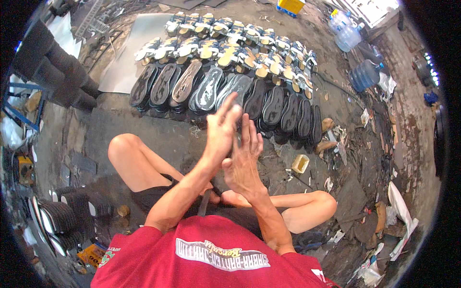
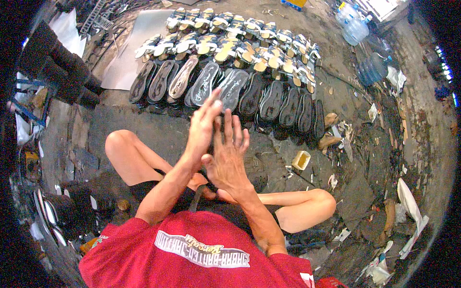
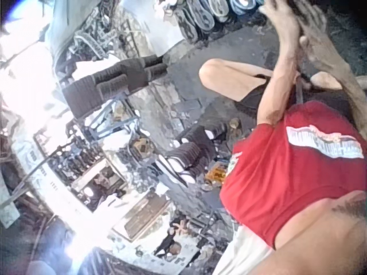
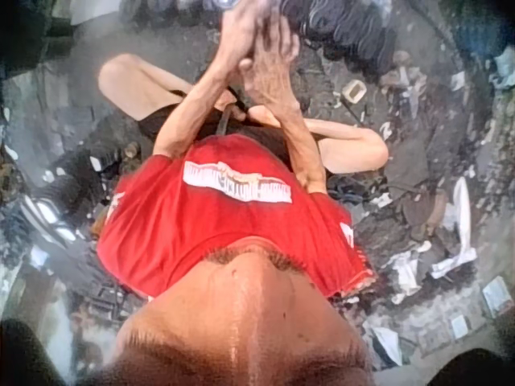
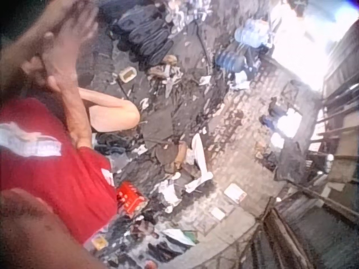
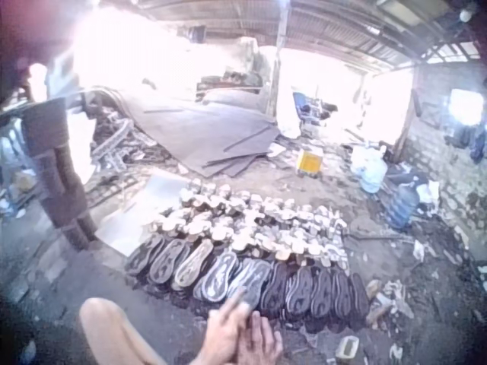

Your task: The person sits on the floor and handles black shoe soles, rubbing their surfaces and inspecting them. The person then picks up a wooden shoe last with straps and places a sole onto it, pressing the edges to fit.

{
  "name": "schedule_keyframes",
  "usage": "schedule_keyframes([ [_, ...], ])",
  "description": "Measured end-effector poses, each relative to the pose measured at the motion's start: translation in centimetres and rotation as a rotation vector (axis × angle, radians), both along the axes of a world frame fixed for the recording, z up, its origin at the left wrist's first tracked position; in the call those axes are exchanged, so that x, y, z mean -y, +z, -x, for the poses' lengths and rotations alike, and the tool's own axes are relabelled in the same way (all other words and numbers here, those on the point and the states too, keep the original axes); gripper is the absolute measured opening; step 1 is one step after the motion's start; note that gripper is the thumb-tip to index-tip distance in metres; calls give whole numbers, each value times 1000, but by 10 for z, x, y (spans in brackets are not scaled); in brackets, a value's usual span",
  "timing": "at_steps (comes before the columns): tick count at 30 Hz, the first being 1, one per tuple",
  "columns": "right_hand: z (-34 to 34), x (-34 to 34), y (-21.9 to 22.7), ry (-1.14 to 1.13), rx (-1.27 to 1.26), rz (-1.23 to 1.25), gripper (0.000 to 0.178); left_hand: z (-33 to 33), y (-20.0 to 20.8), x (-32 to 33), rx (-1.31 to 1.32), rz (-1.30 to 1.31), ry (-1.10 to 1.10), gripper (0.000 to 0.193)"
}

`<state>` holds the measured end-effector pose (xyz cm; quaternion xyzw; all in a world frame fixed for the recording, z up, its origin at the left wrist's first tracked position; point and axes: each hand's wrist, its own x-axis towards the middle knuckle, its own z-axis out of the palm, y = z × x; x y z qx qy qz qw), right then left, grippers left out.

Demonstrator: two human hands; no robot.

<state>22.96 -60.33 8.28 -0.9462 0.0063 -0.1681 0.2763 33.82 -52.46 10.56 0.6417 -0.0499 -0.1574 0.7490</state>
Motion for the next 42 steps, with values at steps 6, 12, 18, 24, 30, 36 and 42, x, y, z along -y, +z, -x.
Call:
schedule_keyframes([
  [6,26,20,13,27,-52,349,69,-34,-8,-30,-149,309,126,65],
  [12,2,8,-3,-10,-93,499,69,1,-25,2,-169,46,-21,57],
  [18,27,25,27,202,-81,489,66,-42,-68,-23,-273,246,67,64],
  [24,6,32,-2,48,-141,639,54,3,-32,4,-213,16,-112,60],
  [30,41,19,31,344,-98,456,55,-43,-84,-16,-360,223,-5,60],
  [36,4,63,24,69,-112,519,55,-8,-29,-9,-473,211,-373,61],
  [42,26,26,48,431,-106,535,71,-24,-65,-15,-553,262,-433,60],
])
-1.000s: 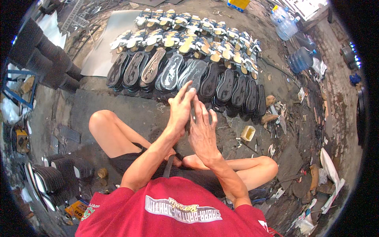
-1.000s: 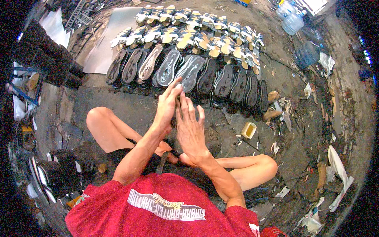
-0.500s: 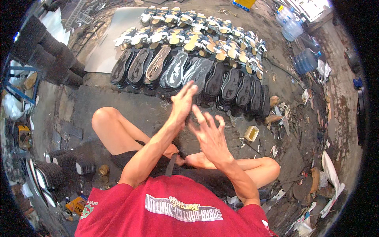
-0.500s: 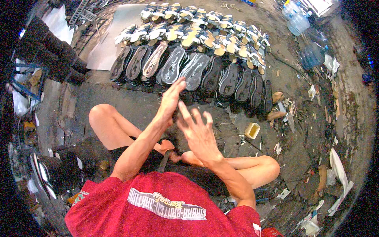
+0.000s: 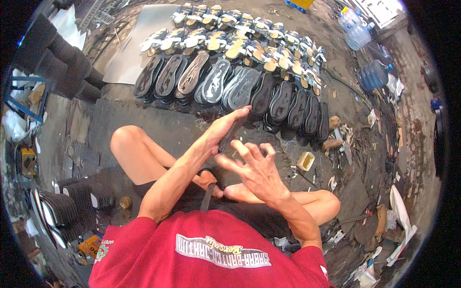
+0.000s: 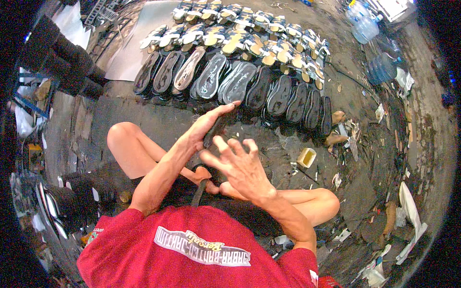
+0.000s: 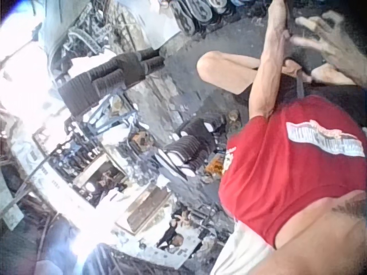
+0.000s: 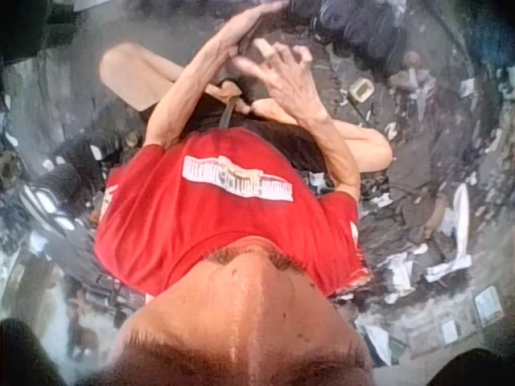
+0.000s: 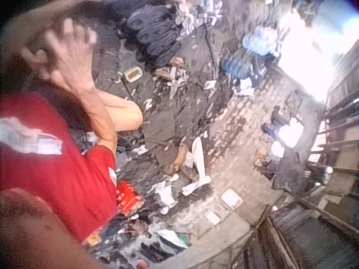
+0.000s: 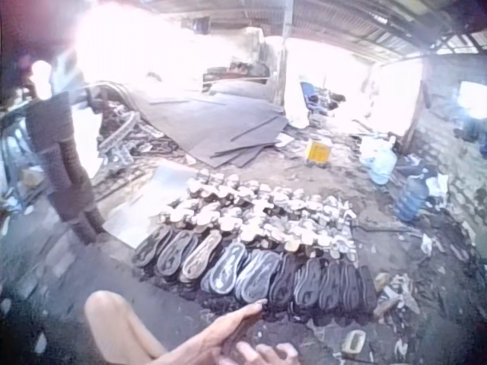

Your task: The person sits on the floor and handles black shoe soles, rubbing their surfaces and inspecting them. The person then picks up a wooden shoe last with straps and places a sole onto it, pressing the edges to fit.

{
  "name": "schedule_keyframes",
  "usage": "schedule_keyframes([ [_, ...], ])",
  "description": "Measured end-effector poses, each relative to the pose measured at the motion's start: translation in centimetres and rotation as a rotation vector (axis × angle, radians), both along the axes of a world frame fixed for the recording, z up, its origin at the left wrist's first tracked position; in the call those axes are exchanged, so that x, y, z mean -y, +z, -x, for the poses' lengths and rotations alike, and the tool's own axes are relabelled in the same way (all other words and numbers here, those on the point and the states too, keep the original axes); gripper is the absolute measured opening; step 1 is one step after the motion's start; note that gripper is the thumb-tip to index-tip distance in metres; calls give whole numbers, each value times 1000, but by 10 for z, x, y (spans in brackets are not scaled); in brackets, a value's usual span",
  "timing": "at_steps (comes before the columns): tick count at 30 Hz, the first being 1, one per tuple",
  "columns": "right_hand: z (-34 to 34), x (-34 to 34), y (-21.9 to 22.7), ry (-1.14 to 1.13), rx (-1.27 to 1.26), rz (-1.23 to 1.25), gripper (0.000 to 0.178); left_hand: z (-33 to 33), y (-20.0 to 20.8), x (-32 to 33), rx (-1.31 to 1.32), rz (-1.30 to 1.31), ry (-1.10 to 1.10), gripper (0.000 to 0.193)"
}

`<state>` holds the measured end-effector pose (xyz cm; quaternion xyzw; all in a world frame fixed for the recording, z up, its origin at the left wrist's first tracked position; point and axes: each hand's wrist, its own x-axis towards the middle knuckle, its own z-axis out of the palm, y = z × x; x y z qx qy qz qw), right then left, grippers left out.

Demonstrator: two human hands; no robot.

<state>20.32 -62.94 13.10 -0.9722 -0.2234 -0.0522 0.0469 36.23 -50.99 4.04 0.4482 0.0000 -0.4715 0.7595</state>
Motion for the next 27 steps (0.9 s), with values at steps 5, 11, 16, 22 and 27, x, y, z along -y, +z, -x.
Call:
schedule_keyframes([
  [5,-20,25,-1,-121,-406,-786,47,7,39,-6,-279,484,-153,57],
  [11,-8,24,-1,-204,-225,-994,42,5,39,-12,-344,537,161,61],
  [16,-11,18,-14,-245,-169,-1193,17,-4,40,-13,-307,659,175,63],
  [22,-34,23,-33,-406,-29,-902,32,25,56,-5,-218,611,215,57],
  [27,-40,41,-41,-579,223,-545,18,39,46,-9,-246,484,219,56],
])
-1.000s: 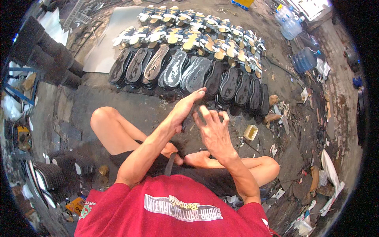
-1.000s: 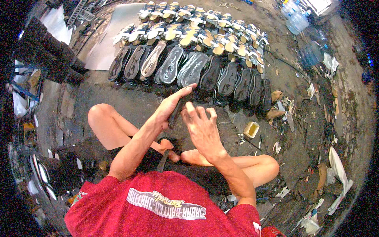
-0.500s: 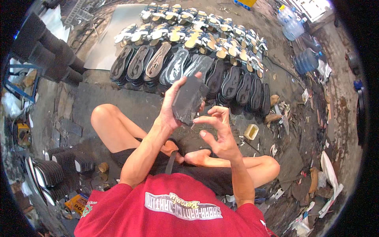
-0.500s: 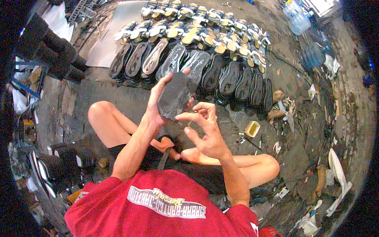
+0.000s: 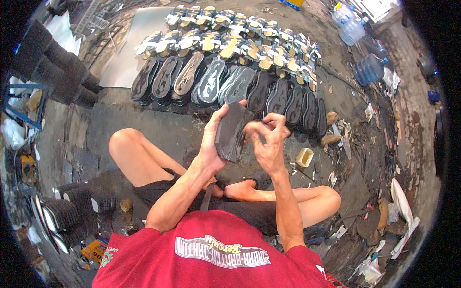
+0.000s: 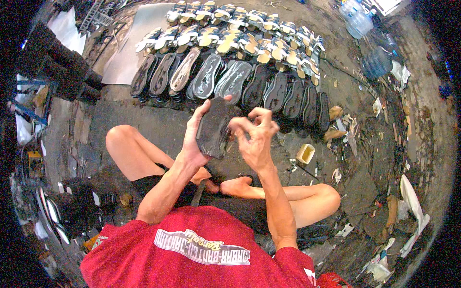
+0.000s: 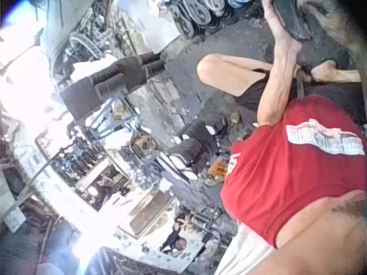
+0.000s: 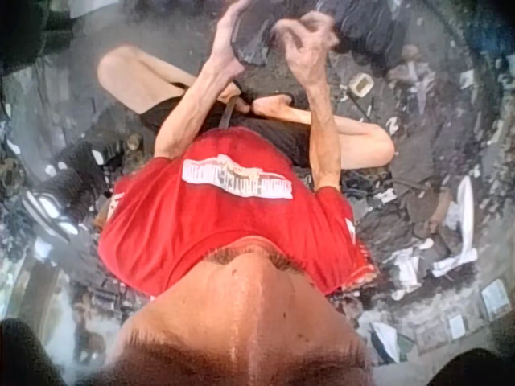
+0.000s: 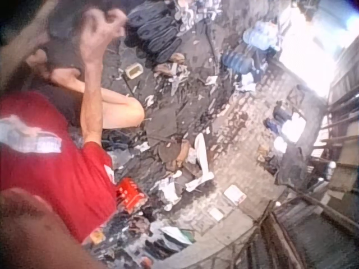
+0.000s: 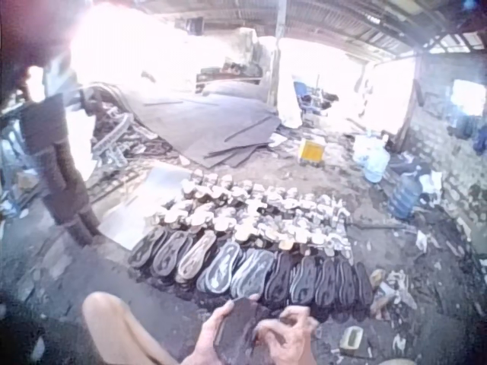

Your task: The person sits on the floor and handles black shoe soles, rubbing their surfaces and inspecting them. The person then picks up a wooden shoe last with straps and places a sole onto it, pressing the edges to fit.

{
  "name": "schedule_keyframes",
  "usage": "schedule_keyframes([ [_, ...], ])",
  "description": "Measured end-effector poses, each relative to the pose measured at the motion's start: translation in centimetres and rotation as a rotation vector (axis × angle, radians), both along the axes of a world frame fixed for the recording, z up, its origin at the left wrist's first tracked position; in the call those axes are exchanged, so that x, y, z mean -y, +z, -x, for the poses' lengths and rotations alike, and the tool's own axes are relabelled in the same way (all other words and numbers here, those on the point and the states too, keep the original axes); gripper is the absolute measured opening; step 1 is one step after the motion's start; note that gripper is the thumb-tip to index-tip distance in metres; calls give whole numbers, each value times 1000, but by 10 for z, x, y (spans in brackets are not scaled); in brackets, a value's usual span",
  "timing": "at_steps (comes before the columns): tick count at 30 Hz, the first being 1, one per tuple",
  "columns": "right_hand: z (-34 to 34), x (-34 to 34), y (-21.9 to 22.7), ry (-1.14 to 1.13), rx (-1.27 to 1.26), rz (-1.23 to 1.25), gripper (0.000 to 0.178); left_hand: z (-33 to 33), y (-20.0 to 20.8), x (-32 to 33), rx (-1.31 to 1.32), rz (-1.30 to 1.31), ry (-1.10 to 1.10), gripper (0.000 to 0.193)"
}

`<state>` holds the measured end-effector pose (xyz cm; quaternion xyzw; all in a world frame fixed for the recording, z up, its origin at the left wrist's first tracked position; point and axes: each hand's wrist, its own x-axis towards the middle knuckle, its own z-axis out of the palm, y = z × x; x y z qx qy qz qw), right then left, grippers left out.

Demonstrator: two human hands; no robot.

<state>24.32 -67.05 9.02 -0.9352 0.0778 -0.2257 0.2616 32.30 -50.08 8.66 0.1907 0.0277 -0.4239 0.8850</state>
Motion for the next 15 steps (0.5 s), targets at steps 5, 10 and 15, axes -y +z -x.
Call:
schedule_keyframes([
  [5,5,-1,19,-3,26,-1,38,-4,9,-12,-98,-35,89,56],
  [10,32,-54,7,201,-115,102,65,-19,15,-7,-38,78,114,61],
  [15,46,-50,28,284,-145,165,61,-19,13,-14,-5,194,167,65],
])
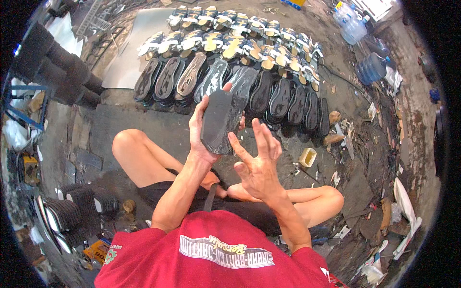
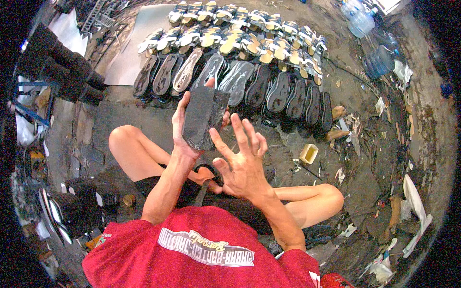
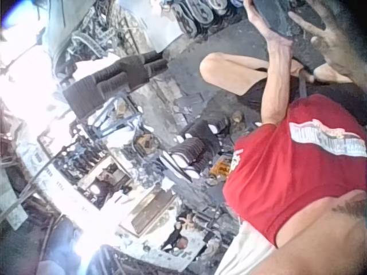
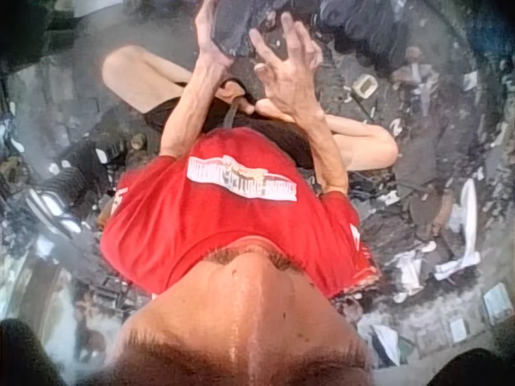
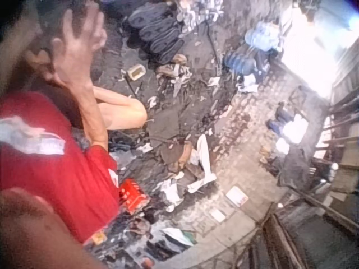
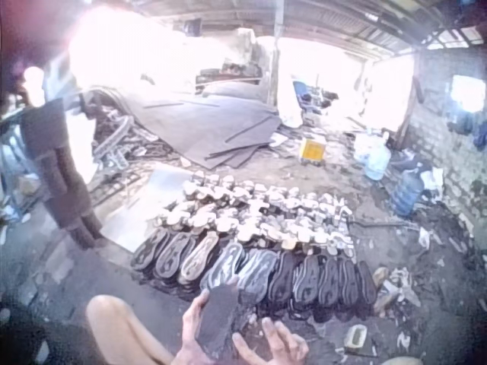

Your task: The person sits on the floor and handles black shoe soles, rubbing their surfaces and inspecting them. The person then picks up a wooden shoe last with straps and places a sole onto it, pressing the edges to fit.

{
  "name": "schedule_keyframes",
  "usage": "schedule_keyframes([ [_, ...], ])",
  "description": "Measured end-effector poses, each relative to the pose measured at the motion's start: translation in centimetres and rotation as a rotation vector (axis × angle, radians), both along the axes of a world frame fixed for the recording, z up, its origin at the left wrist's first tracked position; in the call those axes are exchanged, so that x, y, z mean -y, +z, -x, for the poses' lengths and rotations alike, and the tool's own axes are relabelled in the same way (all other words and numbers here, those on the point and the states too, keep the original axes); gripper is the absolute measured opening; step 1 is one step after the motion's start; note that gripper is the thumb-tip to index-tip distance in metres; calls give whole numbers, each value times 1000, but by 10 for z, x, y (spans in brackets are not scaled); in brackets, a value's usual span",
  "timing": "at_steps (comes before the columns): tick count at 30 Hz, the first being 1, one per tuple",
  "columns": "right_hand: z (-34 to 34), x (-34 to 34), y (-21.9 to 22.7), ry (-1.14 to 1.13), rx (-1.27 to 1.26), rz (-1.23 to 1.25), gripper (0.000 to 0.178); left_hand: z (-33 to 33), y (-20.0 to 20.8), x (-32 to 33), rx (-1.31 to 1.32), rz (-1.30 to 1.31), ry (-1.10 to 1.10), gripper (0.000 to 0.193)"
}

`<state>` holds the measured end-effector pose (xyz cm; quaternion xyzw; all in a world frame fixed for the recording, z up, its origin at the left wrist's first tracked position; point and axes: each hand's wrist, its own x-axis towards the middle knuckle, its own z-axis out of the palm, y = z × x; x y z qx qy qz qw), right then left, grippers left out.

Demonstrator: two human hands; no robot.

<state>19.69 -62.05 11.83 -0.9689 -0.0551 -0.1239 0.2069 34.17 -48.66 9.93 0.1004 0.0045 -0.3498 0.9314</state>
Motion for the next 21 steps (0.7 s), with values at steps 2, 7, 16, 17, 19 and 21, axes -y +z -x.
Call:
schedule_keyframes([
  [2,-4,12,14,33,28,-75,59,2,-3,0,4,6,18,67],
  [7,-26,8,-2,22,-23,-965,47,11,9,17,8,-36,-23,69],
  [16,-54,63,-42,-245,124,-460,50,49,-17,15,506,-680,-174,74],
  [17,-55,67,-29,-335,168,-333,47,55,-16,9,559,-736,-205,75],
  [19,-49,70,-21,-259,187,-210,37,53,-14,3,462,-695,-95,75],
  [21,-33,52,-5,-224,144,110,54,36,-6,-3,387,-707,83,73],
])
